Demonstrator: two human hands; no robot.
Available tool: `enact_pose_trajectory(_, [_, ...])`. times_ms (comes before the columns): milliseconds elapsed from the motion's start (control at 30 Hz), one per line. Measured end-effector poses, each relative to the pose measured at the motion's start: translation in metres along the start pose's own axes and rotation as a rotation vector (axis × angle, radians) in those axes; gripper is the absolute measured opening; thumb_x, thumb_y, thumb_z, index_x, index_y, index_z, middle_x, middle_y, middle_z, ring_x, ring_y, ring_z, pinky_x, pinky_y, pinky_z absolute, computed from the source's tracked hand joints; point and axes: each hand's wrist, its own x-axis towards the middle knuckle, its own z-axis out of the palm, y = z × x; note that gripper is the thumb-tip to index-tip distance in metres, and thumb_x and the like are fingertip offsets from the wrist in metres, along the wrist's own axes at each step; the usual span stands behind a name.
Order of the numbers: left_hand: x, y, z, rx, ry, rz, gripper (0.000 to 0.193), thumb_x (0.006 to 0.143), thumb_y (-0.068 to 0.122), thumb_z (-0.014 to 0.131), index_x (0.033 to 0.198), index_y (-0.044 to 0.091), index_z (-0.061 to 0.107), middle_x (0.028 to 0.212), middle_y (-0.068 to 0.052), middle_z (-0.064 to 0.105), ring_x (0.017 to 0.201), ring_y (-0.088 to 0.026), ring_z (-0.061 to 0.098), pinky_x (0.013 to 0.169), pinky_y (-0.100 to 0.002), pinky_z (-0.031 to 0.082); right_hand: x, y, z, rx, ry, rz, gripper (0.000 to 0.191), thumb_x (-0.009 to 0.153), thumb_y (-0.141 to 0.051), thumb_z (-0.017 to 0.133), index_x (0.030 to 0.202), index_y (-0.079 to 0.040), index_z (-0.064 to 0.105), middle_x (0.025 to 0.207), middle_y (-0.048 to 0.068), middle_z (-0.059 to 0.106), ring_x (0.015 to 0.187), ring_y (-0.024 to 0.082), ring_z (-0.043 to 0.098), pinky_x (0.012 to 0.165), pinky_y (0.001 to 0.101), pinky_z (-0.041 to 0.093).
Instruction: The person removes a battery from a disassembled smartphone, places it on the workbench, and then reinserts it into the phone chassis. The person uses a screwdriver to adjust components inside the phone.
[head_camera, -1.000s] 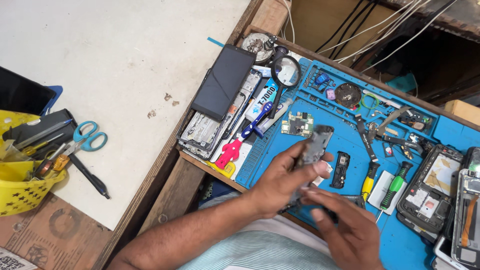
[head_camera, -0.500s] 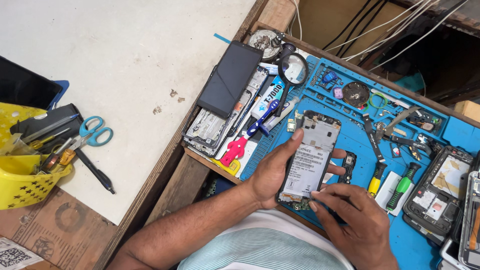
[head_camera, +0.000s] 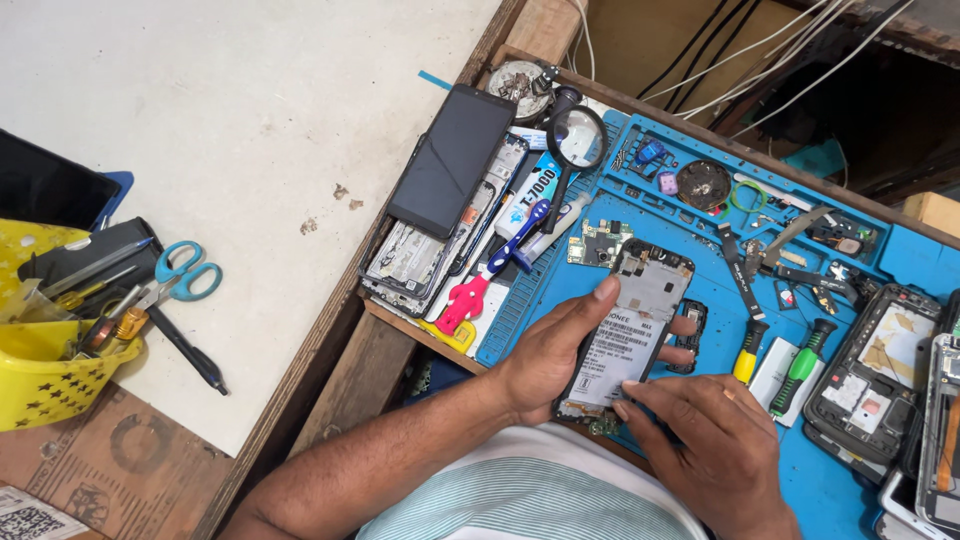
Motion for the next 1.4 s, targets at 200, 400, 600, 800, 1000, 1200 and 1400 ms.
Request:
enact_pose_trajectory(200, [0.000,-0.002,-0.003,-0.048,-0.058,-0.016,0.076,0.113,0.059,0.031,0.157,-0.003,0.039,0.140,-0.020,0.060,0.127,-0.028,0.063,0.102,-0.041,0.057,0.000,-0.002,-0.003,0.016,0.058,0.066,0.022,0.075,-0.010,0.087,0.095,-0.010,0.077,0.083,0.002,0.072,0.081,0.018,0.073,0.070,0.0296,0.056])
enact_pose_trajectory(400, [-0.001,-0.010,-0.005,0.153,-0.094,0.002,0.077,0.112,0.059,0.032,0.158,-0.002,0.038,0.140,-0.021,0.059,0.125,-0.026,0.063,0.101,-0.039,0.059,-0.006,-0.001,-0.008,0.067,0.187,0.143,0.022,0.082,-0.002,0.084,0.102,-0.003,0.074,0.093,0.007,0.074,0.079,0.016,0.073,0.067,0.0264,0.057])
enact_pose_trajectory(600, [-0.003,-0.018,-0.007,0.173,-0.087,-0.041,0.077,0.115,0.058,0.031,0.151,-0.009,0.047,0.129,-0.026,0.064,0.107,-0.028,0.070,0.089,-0.038,0.065,-0.012,0.003,-0.006,-0.050,0.263,0.053,0.021,0.085,-0.003,0.087,0.102,-0.006,0.076,0.094,0.006,0.070,0.081,0.014,0.070,0.070,0.0264,0.059])
enact_pose_trajectory(800, [-0.002,-0.017,-0.010,0.084,-0.082,-0.134,0.085,0.115,0.063,0.025,0.147,-0.012,0.050,0.115,-0.026,0.067,0.092,-0.032,0.075,0.080,-0.039,0.065,-0.014,0.010,-0.007,-0.070,0.259,0.232,0.026,0.087,-0.005,0.088,0.110,-0.004,0.076,0.101,0.010,0.069,0.081,0.014,0.068,0.066,0.0244,0.053])
enact_pose_trajectory(1000, [0.001,-0.012,-0.002,-0.130,-0.019,-0.138,0.080,0.110,0.062,0.026,0.155,-0.002,0.042,0.127,-0.020,0.065,0.109,-0.026,0.073,0.084,-0.043,0.067,-0.014,0.013,-0.007,0.002,0.257,0.282,0.025,0.088,-0.003,0.085,0.111,-0.003,0.076,0.101,0.010,0.070,0.080,0.014,0.069,0.063,0.0229,0.051])
enact_pose_trajectory(1200, [-0.003,-0.012,-0.007,-0.031,-0.033,-0.139,0.080,0.113,0.065,0.026,0.152,-0.002,0.046,0.115,-0.021,0.070,0.088,-0.032,0.074,0.074,-0.038,0.065,-0.013,0.009,-0.007,0.000,0.247,0.238,0.023,0.092,-0.005,0.085,0.114,-0.006,0.076,0.103,0.008,0.070,0.089,0.014,0.071,0.072,0.0234,0.053])
enact_pose_trajectory(1400, [-0.001,-0.031,-0.015,0.094,-0.005,-0.127,0.077,0.115,0.061,0.029,0.144,-0.007,0.054,0.110,-0.020,0.069,0.092,-0.022,0.074,0.076,-0.033,0.065,-0.008,0.002,-0.002,-0.178,0.216,0.086,0.025,0.080,-0.010,0.088,0.103,-0.012,0.079,0.107,0.005,0.068,0.095,0.020,0.066,0.084,0.0355,0.050])
